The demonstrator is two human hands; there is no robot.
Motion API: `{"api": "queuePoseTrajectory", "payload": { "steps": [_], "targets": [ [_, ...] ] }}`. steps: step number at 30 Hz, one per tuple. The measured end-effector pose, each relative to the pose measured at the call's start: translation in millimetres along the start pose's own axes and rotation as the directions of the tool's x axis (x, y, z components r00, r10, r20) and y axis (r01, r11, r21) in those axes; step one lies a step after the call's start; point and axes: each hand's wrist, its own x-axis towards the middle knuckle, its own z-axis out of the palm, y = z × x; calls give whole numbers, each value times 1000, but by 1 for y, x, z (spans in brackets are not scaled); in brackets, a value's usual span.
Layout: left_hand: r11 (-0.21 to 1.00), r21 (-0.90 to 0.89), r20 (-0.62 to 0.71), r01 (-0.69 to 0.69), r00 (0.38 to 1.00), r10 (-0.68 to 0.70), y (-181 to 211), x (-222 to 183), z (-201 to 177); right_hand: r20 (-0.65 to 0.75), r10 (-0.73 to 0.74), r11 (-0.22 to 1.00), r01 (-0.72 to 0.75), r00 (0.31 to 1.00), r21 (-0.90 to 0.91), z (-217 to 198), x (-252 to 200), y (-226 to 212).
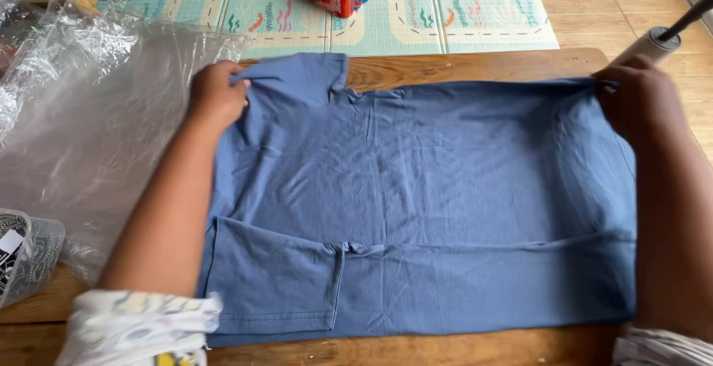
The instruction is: The person cleans a blue shirt with a lint roller, folds the shirt into a square, and attaches a clothing tag to the collar area by hand.
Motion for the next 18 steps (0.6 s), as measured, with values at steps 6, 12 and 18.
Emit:
{"api": "queuePoseTrajectory", "payload": {
  "steps": [6, 12, 18],
  "targets": [
    [970, -198, 25, -142, 988, 150, 21, -86, -89, -219, 3, 973, 48, 976, 226, -43, -88, 9],
    [994, 94, 338, -53, 941, 19, 29, -178, -119, 98, 102, 986, -113, 990, 122, -57, -167, -2],
    [941, 339, 552, 9, 808, -207, 22, -194, -96, 191, 71, 997, -63, 979, -49, -98, -146, -87]
  ]
}}
